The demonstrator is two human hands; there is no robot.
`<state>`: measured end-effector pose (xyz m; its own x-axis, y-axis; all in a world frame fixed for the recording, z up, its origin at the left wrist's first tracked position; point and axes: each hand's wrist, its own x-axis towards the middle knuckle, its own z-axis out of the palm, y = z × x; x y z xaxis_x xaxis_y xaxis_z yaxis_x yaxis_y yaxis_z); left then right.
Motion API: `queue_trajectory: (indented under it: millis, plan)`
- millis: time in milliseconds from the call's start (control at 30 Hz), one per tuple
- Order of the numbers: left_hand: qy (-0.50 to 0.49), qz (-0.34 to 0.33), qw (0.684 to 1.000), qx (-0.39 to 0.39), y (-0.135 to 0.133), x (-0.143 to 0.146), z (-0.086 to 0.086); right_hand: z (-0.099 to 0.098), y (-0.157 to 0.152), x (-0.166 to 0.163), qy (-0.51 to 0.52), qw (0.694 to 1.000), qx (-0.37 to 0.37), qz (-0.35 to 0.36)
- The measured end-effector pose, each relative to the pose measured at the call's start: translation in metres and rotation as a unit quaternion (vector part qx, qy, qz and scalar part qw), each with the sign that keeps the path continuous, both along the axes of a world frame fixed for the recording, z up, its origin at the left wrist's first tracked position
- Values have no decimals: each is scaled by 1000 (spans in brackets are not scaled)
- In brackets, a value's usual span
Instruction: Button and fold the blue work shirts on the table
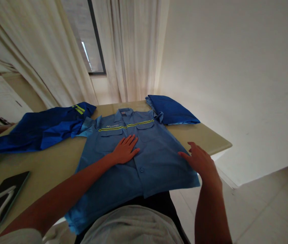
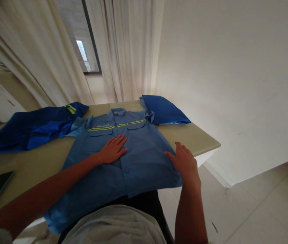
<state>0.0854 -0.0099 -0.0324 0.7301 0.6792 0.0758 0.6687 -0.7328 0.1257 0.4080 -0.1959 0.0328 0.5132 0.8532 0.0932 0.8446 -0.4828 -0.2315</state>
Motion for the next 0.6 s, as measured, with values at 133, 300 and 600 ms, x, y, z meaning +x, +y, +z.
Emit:
queue_trajectory:
  millis: [133, 300, 600]
  plan:
    - [-15, 7, 999, -31, -19, 5, 0, 34, 59, -29, -40, 979, 83, 180]
    - [-71, -45, 990, -117, -5, -1, 21, 26, 167, -80, 16, 893, 128, 430]
    - [-78, 367, 927, 21, 152, -135, 57, -36, 291, -178, 6, 844, 49, 535]
